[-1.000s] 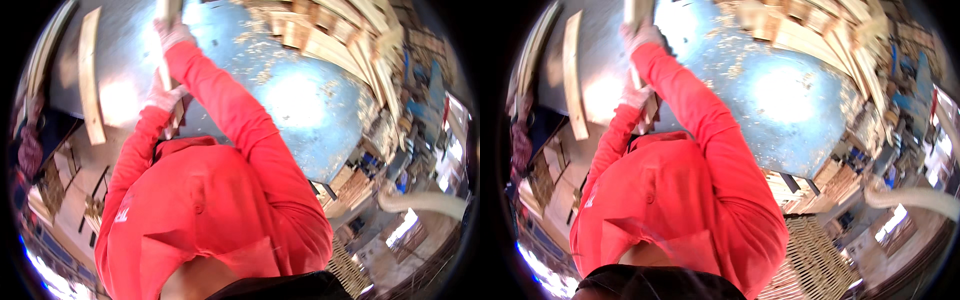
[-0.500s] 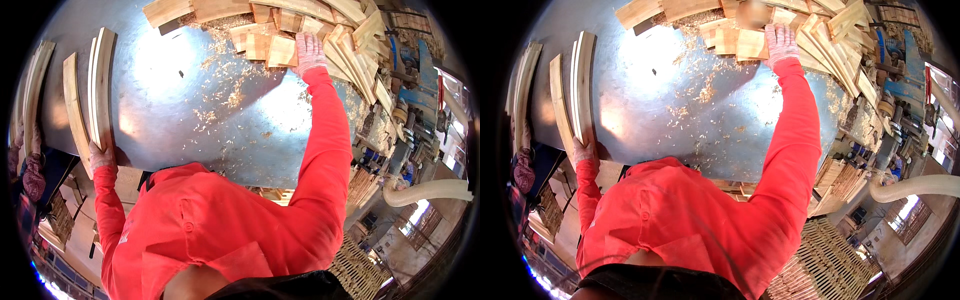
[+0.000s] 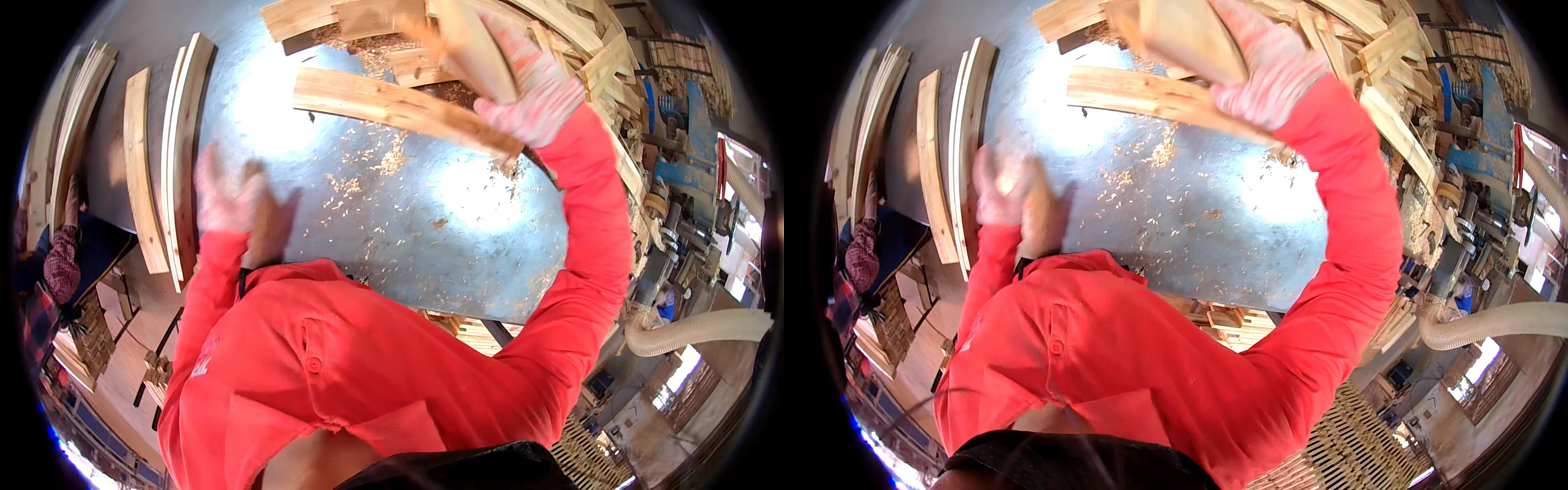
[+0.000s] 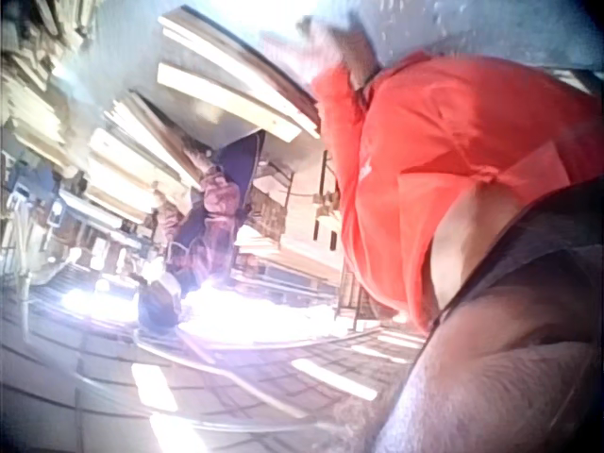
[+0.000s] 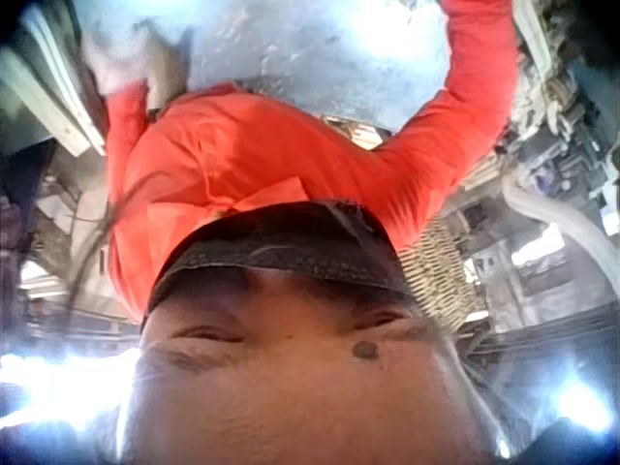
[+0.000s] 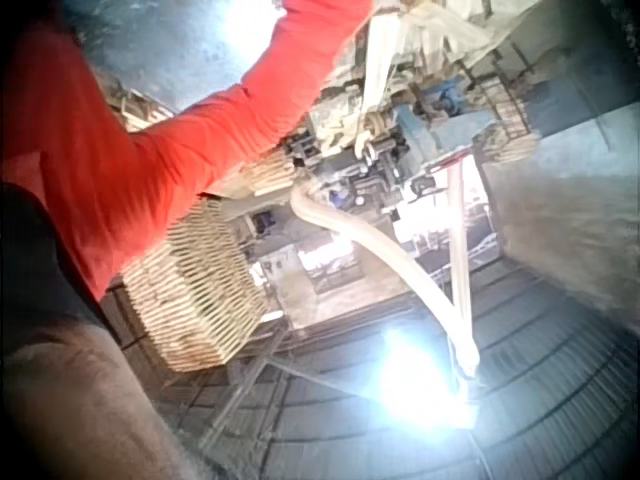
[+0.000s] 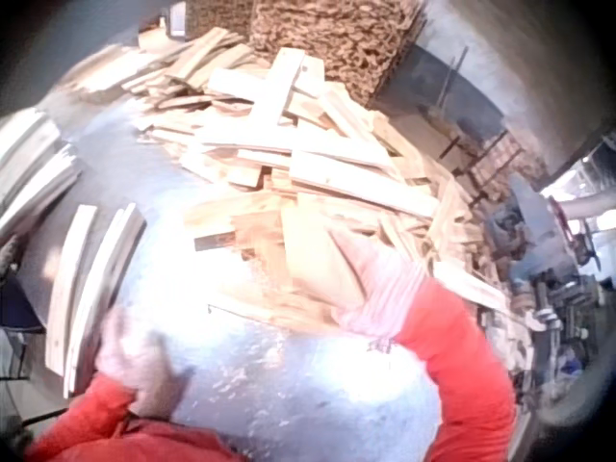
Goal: The person sorts and stacks wooden planks on a metal workbench. They pick up individual pieces of wood, inspect them, and place them into a growing pile on the left side of the table, occasionally moving other pieces aside to clear space.
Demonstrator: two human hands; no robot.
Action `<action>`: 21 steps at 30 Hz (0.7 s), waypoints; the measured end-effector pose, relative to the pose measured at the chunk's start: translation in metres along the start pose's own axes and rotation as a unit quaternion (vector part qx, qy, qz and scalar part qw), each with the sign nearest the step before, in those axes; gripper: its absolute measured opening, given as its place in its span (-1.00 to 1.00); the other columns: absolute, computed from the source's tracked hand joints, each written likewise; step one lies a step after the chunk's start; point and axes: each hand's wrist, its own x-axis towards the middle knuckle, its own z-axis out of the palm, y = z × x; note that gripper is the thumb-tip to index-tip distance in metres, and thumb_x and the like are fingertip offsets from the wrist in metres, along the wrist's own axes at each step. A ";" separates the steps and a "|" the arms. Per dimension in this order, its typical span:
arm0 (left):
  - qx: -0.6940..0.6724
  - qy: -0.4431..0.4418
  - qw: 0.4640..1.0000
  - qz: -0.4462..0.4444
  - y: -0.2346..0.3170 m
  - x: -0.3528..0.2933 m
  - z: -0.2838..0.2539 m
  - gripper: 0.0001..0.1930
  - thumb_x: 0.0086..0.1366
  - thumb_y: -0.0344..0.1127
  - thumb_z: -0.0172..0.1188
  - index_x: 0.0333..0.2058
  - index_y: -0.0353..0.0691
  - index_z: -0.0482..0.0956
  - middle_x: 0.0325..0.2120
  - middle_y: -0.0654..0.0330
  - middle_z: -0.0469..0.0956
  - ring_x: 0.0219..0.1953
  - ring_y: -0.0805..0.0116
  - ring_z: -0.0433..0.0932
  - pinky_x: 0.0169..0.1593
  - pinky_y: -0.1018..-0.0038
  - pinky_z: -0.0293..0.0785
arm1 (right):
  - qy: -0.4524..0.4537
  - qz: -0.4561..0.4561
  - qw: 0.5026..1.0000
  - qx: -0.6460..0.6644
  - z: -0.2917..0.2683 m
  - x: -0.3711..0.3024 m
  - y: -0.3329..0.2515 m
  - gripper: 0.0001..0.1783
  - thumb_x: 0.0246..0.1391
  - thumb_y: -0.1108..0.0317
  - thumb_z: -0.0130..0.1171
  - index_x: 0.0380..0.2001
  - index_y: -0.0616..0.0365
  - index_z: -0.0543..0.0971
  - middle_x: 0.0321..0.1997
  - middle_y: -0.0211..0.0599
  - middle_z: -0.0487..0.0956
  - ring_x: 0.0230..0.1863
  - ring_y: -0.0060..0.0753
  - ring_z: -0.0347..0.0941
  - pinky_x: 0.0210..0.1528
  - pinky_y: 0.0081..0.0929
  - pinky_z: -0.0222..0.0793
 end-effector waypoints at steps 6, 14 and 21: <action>-0.394 -0.253 0.879 0.094 0.073 0.027 0.072 0.02 -0.01 -0.02 0.44 0.30 -0.33 0.05 0.22 -0.11 0.21 0.25 0.12 0.25 0.28 0.24 0.19 | -0.052 -0.065 0.853 0.515 -0.001 0.056 -0.057 -0.20 -0.11 0.10 0.39 0.20 0.08 0.33 0.10 -0.09 0.49 0.07 -0.01 0.44 0.15 -0.08 0.35; -0.405 -0.316 0.822 -0.247 -0.009 0.021 0.049 -0.47 0.13 -0.16 0.37 0.03 -0.28 0.52 -0.23 0.18 0.61 -0.19 0.40 0.53 -0.07 0.40 0.47 | 0.193 0.245 0.587 0.747 0.246 0.100 0.053 -0.32 0.01 0.06 0.32 0.14 0.11 0.37 0.07 -0.07 0.49 0.12 -0.05 0.40 0.13 -0.11 0.37; -0.288 -0.171 0.885 -0.324 -0.057 -0.007 -0.003 -0.59 0.25 -0.27 0.24 0.05 -0.29 0.51 -0.25 0.24 0.61 -0.30 0.49 0.53 -0.15 0.50 0.47 | 0.122 0.352 0.895 0.247 0.288 0.092 0.003 -0.37 0.18 -0.11 -0.07 -0.20 0.37 0.54 -0.27 0.15 0.60 -0.16 0.07 0.56 -0.01 -0.11 0.44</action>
